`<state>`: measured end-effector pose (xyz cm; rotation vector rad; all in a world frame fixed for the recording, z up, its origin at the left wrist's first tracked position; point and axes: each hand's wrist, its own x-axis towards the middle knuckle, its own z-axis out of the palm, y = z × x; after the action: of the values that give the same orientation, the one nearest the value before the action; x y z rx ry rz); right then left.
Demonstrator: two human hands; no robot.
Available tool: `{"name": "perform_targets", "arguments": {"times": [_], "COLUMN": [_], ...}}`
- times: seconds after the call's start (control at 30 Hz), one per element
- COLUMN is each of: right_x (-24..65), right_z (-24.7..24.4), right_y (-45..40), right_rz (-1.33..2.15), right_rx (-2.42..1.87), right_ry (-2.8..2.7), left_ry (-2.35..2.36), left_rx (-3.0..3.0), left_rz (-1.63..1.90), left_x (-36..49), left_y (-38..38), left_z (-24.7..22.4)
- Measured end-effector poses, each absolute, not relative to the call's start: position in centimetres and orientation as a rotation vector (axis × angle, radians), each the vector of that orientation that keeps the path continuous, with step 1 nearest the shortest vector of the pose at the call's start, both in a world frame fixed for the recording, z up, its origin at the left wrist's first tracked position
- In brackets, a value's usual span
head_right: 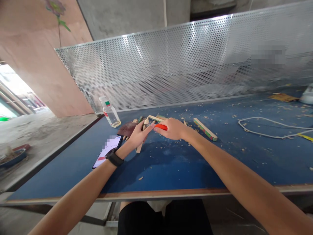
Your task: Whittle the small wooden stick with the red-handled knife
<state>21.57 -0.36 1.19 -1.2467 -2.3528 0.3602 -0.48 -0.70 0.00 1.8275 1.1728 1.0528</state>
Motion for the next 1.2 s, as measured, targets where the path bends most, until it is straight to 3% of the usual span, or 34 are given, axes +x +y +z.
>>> {"name": "perform_targets", "arguments": {"times": [0.57, 1.2], "right_x": [20.0, 22.0], "right_z": [1.3, 0.7], "right_y": [-1.0, 0.5], "right_rz": [-0.055, 0.550], "right_rx": [-1.530, -1.051], "right_ry": [-2.164, -2.328], "left_ry": [1.194, 0.957], "left_rx": [1.720, 1.785], "left_rz": [1.141, 0.934], "left_x": [-0.3, -1.3], "left_y": [-0.3, 0.0], "left_z": [0.5, 0.0]}}
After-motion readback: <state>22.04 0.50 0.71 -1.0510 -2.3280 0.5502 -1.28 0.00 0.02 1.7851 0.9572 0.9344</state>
